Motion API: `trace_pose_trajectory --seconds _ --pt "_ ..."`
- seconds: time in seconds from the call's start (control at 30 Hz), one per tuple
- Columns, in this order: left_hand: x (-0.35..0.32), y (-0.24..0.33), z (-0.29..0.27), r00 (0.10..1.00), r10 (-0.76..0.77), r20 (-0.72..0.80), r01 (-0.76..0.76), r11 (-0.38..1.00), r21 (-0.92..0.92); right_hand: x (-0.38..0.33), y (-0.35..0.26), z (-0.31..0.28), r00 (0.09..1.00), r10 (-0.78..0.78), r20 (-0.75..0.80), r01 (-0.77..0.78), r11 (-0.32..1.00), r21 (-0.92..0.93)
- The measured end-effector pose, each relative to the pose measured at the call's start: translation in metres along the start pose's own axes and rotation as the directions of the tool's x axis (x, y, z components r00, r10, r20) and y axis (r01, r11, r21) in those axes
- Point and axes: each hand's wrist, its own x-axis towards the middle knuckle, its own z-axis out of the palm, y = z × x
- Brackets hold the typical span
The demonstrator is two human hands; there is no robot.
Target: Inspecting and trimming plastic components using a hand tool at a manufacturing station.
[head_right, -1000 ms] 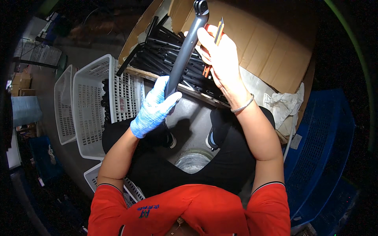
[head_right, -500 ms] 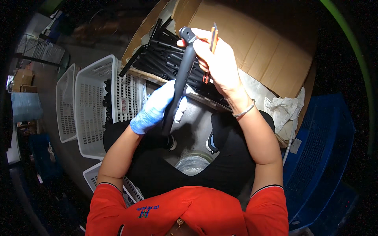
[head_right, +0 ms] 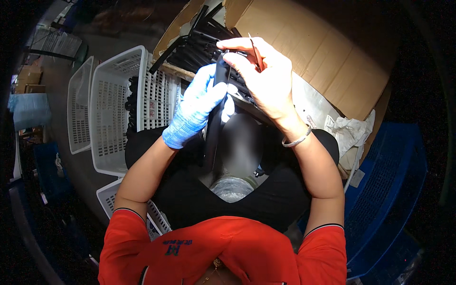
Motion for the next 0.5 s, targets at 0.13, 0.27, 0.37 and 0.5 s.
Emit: trace_pose_trajectory --seconds 0.13,0.27,0.37,0.5 --pt "0.005 0.003 0.001 0.993 0.111 -0.047 -0.105 0.986 0.129 -0.01 0.007 0.01 0.998 0.0 0.065 0.004 0.998 -0.063" --pt "0.003 0.001 -0.001 0.985 0.152 -0.083 -0.131 0.968 0.215 -0.012 0.003 0.016 0.996 0.044 0.081 -0.049 0.997 0.058" --pt "0.003 0.006 -0.001 0.992 0.102 -0.081 -0.082 0.972 0.219 -0.01 -0.004 0.012 0.998 0.03 0.058 -0.026 0.997 -0.067" --pt "0.002 0.012 -0.004 0.999 0.042 -0.018 -0.042 0.999 0.01 -0.009 0.002 -0.001 0.997 -0.072 0.023 0.076 0.907 -0.415"
